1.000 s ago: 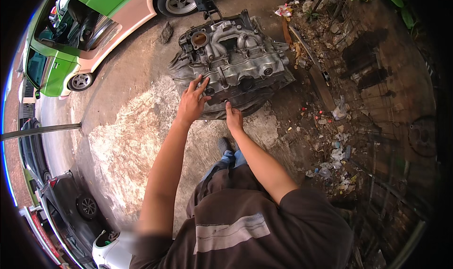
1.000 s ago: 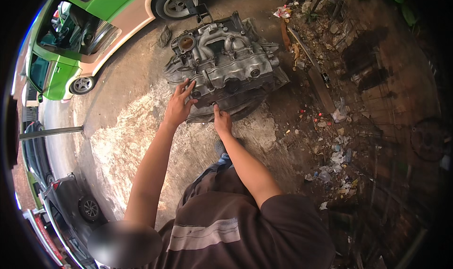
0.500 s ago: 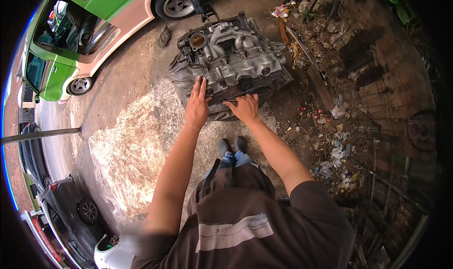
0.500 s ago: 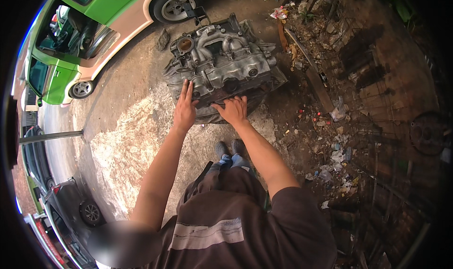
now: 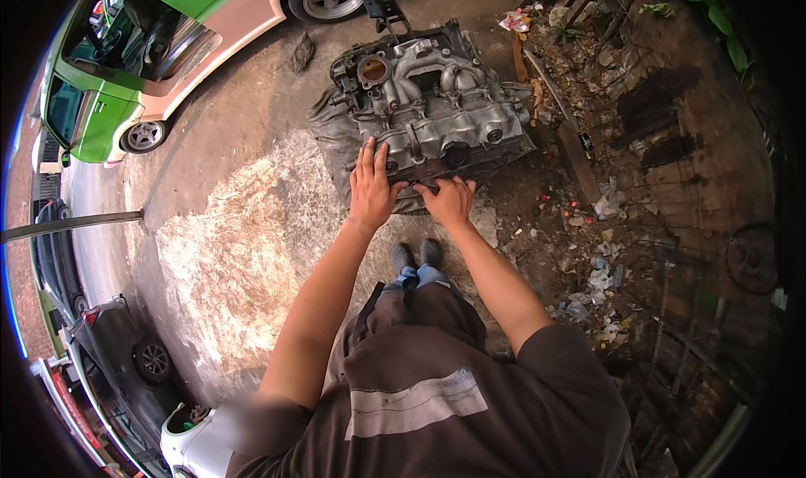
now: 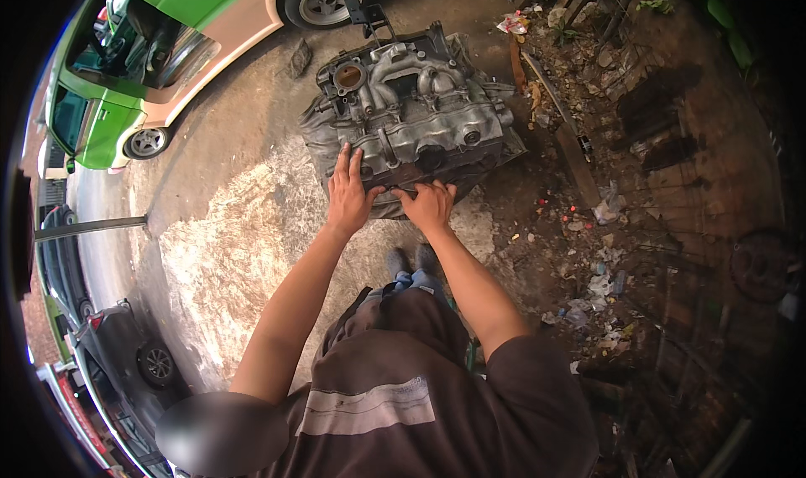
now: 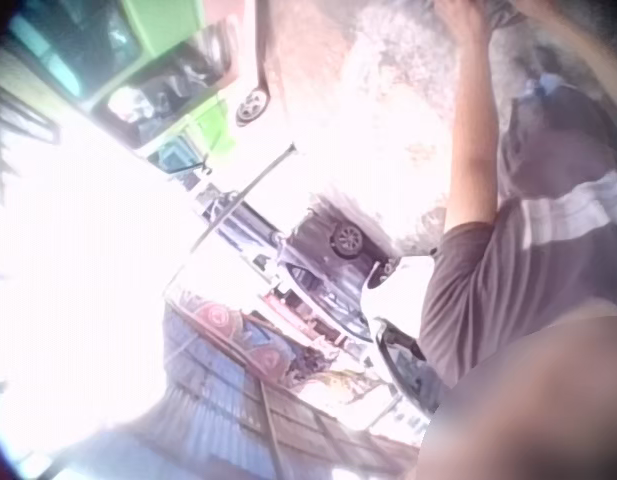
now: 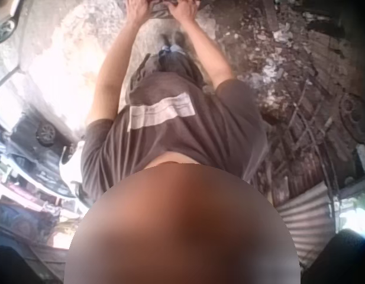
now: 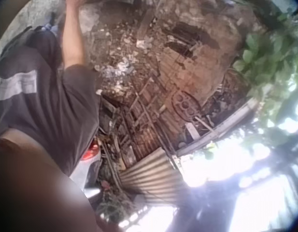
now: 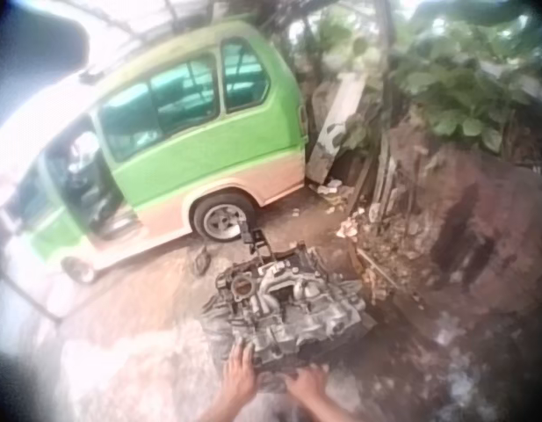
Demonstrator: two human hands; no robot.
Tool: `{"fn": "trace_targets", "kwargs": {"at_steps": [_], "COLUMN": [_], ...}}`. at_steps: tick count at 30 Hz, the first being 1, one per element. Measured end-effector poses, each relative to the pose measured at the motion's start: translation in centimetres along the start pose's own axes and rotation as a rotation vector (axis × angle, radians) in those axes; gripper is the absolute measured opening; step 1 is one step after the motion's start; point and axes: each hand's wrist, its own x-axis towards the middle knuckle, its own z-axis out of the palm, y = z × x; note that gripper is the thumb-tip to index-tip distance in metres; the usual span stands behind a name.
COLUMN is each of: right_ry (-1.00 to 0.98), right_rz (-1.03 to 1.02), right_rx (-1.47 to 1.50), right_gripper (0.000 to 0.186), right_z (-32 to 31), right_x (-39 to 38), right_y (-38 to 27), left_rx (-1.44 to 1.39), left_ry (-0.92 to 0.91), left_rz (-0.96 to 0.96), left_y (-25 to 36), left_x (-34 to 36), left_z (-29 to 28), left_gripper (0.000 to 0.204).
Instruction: The person uses a wrench to tighten bolts on a car engine block resting on a cloth on the ground. They repeatedly adjust the wrench and reposition their hands to work on different bolt locations on the engine.
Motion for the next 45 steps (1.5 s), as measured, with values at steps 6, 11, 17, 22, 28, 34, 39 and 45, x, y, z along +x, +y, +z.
{"fn": "trace_targets", "kwargs": {"at_steps": [6,11,17,22,28,34,39,45], "right_ry": [0.017,0.012,-0.166,-0.156,-0.259,-0.304,-0.139,-0.108], "right_rz": [0.015,0.115,0.478,0.821,0.829,0.64,0.358,0.201], "right_rx": [0.0,0.093,0.483,1.267,1.384,1.096,0.744,0.373], "right_gripper": [0.041,0.042,0.062,0.066,0.063,0.06,0.047,0.044], "right_z": [0.2,1.8,6.2,8.3,7.8,6.5,4.9,2.8], "right_x": [0.0,-0.9,-2.7,-4.0,-3.5,-2.8,-2.8,-2.6], "right_y": [-0.3,-0.4,-0.4,-3.4,-3.0,-2.7,-2.6,-1.8], "left_rx": [-0.008,-0.034,-0.06,-0.091,-0.055,-0.042,-0.006,-0.031], "left_ry": [0.022,0.047,0.054,0.108,0.034,0.007,0.049,0.048], "left_rz": [0.012,0.032,0.037,0.055,-0.009,-0.042,-0.017,-0.028], "left_y": [-0.4,-0.7,-0.8,-0.6,-0.5,-0.1,0.0,0.0], "left_x": [-0.1,-0.2,0.0,-0.1,-0.2,-0.2,-0.3,-0.4], "left_z": [0.7,0.9,0.8,1.1,0.6,0.3,0.4,0.2], "left_gripper": [0.095,0.094,0.094,0.094,0.094,0.095,0.097,0.095]}}
